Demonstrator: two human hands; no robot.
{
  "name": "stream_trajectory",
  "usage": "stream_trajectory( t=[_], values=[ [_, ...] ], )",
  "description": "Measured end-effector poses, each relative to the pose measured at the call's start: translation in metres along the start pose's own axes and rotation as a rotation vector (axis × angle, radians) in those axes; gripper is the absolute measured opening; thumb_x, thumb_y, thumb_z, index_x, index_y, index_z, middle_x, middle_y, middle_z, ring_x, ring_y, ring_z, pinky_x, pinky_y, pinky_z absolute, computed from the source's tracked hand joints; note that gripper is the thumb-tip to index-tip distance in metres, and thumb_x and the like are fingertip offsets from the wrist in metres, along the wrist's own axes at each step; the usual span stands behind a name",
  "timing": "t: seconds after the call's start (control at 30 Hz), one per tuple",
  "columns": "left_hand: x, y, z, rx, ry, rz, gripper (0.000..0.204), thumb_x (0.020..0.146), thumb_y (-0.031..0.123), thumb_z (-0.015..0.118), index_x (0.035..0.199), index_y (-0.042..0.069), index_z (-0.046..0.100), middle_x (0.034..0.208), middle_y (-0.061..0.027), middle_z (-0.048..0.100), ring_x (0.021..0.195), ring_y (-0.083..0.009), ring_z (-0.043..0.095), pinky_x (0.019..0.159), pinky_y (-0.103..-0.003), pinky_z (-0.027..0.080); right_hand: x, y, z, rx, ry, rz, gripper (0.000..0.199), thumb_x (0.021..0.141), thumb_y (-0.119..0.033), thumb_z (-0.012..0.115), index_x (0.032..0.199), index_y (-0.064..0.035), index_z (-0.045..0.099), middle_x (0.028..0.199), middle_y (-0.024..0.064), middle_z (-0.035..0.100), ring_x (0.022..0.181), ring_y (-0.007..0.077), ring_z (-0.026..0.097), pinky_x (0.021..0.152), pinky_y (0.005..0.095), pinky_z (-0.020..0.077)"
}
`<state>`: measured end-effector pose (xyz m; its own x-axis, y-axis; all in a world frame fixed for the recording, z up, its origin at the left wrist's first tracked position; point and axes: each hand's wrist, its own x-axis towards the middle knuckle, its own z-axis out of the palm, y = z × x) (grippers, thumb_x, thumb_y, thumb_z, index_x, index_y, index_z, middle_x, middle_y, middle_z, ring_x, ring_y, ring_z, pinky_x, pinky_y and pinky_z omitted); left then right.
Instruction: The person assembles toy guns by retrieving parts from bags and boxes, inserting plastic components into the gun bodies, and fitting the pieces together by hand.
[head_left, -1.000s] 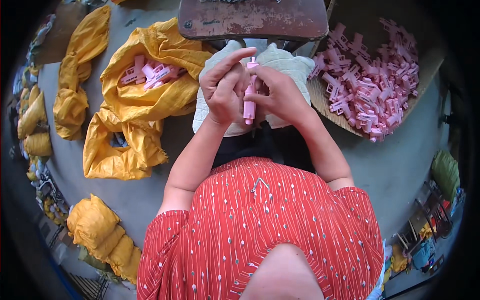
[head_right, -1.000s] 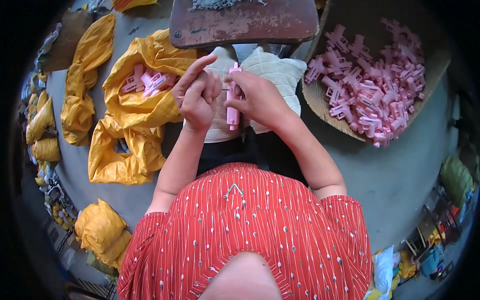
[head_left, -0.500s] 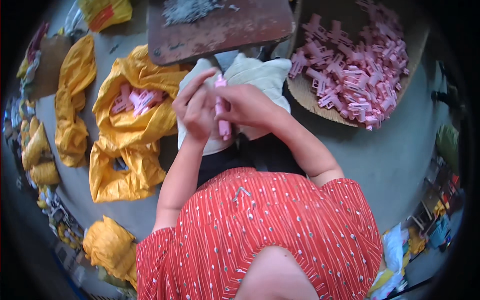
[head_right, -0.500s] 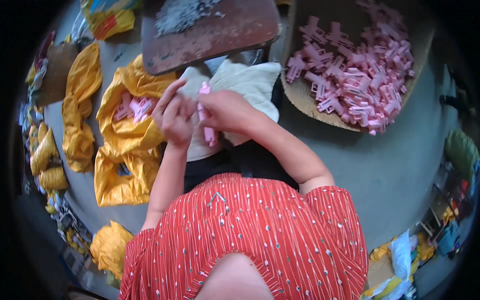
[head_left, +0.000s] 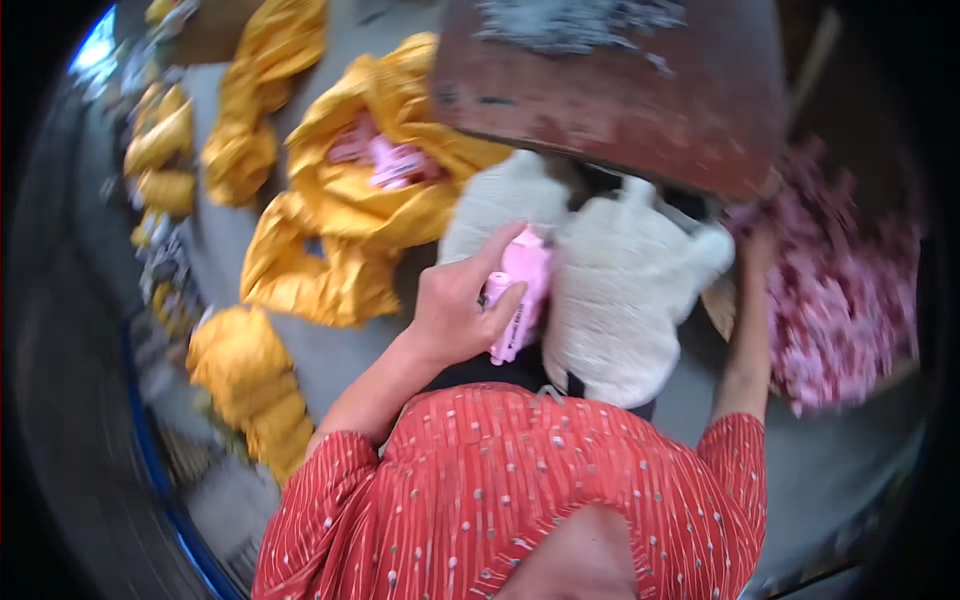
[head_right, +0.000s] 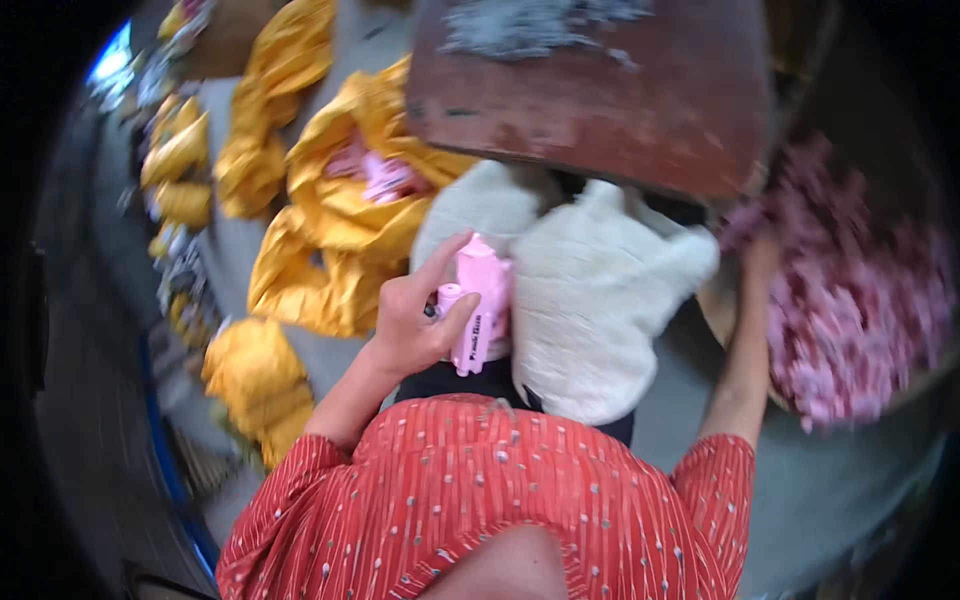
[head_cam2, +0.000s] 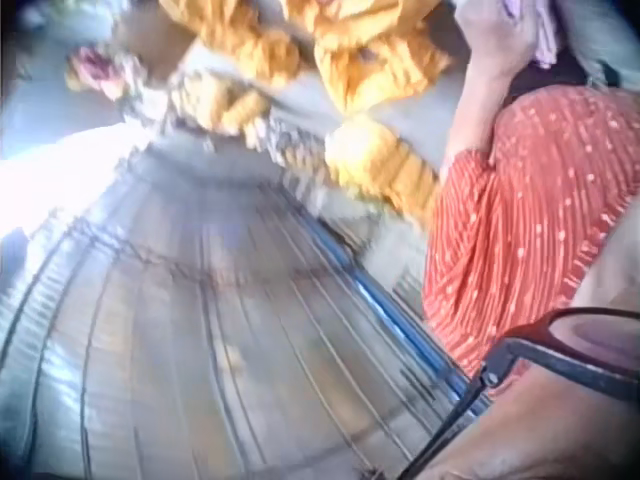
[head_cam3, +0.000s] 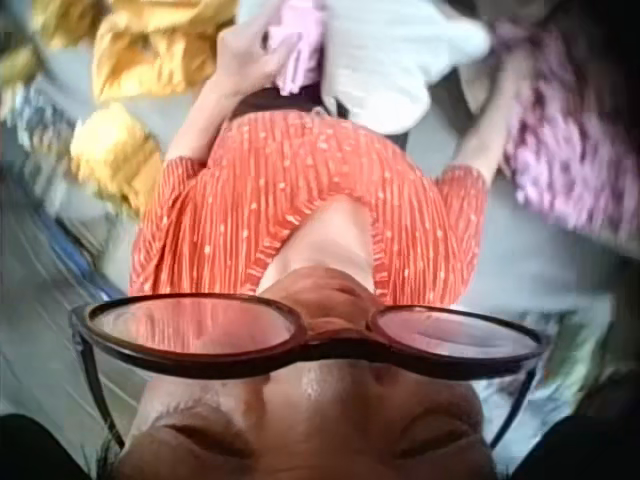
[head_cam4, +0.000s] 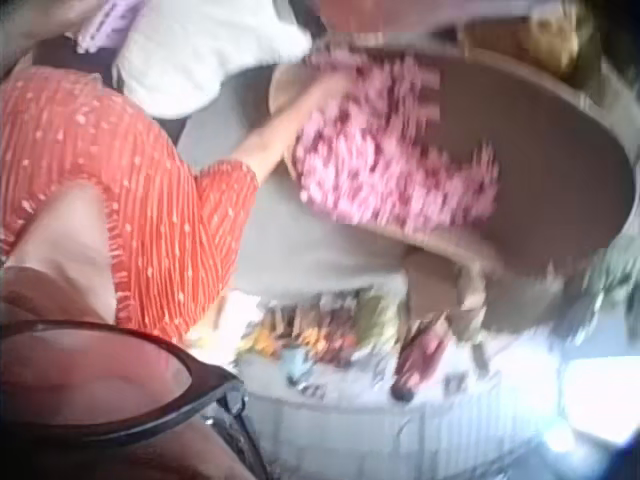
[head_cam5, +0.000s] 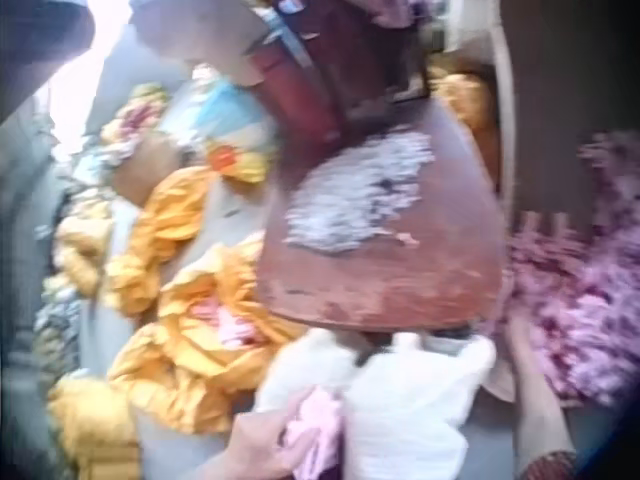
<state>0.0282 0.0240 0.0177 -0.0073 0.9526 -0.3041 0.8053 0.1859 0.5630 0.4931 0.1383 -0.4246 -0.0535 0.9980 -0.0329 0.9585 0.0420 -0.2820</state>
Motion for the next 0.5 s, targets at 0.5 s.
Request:
stream_trajectory(
  t=[0.5],
  values=[
    [0.047, -0.261, -0.07, -0.637, 0.706, -0.655, 0.041, 0.095, 0.009, 0.051, 0.136, 0.005, 0.052, 0.102, -0.0096, 0.062, 0.068, -0.014, 0.052, 0.057, -0.025, 0.04, -0.041, 0.025, 0.006, 0.141, -0.542, 0.039, 0.036, 0.088, -0.025, 0.059, 0.114, -0.0009, 0.062, 0.111, 0.0238, 0.065, 0.1, 0.0389, 0.062, 0.085, 0.0471, 0.049]
  ],
)
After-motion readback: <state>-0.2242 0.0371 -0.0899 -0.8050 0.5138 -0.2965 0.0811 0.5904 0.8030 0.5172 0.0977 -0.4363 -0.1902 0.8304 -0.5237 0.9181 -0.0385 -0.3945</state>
